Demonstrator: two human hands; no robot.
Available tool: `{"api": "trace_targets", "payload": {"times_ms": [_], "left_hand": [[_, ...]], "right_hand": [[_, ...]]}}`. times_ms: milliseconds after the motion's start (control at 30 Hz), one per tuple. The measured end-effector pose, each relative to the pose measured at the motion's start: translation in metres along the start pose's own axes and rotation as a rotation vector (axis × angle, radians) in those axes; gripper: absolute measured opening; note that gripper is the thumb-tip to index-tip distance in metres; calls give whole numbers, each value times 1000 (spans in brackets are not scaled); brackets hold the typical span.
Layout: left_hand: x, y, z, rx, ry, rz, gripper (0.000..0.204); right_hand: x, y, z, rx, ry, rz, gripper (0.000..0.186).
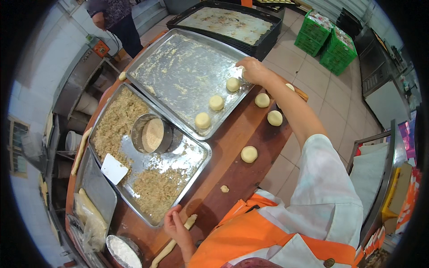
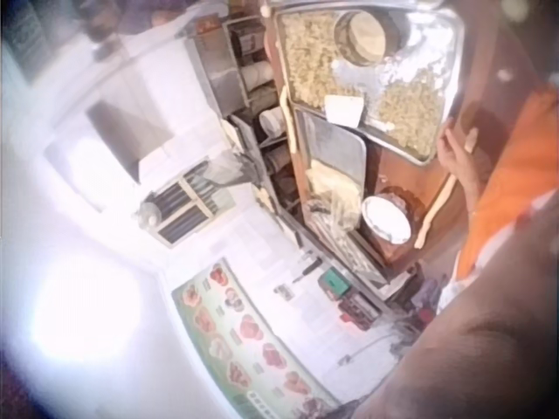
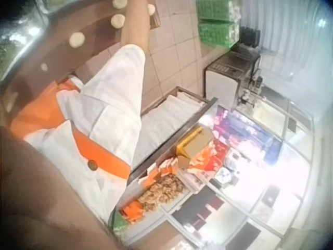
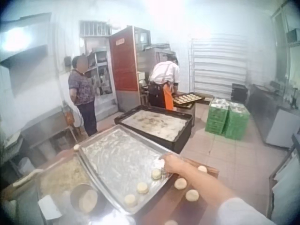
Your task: The person fills dough with a crumbly mixture and shapes it into rounds, placing them onto a metal tray.
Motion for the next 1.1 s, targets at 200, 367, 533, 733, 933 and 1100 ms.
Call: {"api": "trace_targets", "payload": {"times_ms": [200,367,533,733,933,1100], "left_hand": [[3,-5,-1,1,-27,-44,18],[0,-3,6,-17,-24,-11,18],[-3,4,1,22,-41,-16,19],[-5,4,-6,-23,-36,-26,19],[-8,-2,-3,-71,-28,-70,16],[-8,4,-2,-87,-50,-45,16]], "right_hand": [[-11,-3,-58,102,80,-169,49],[-9,-16,-63,143,182,-209,47],[-32,7,-78,272,214,189,36],[-169,39,-159,432,313,-449,25],[-254,-4,-178,99,456,-162,51],[-243,3,-168,236,350,-223,47]]}}
Point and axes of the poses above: each hand's wrist, its own x-axis towards the middle knuckle, its own y-axis out of the back of the hand, z = x × y, the point moved 4 cm from there along x, towards the middle knuckle, and after that the axes turned 2 degrees about -x, right-handed, at the moved point
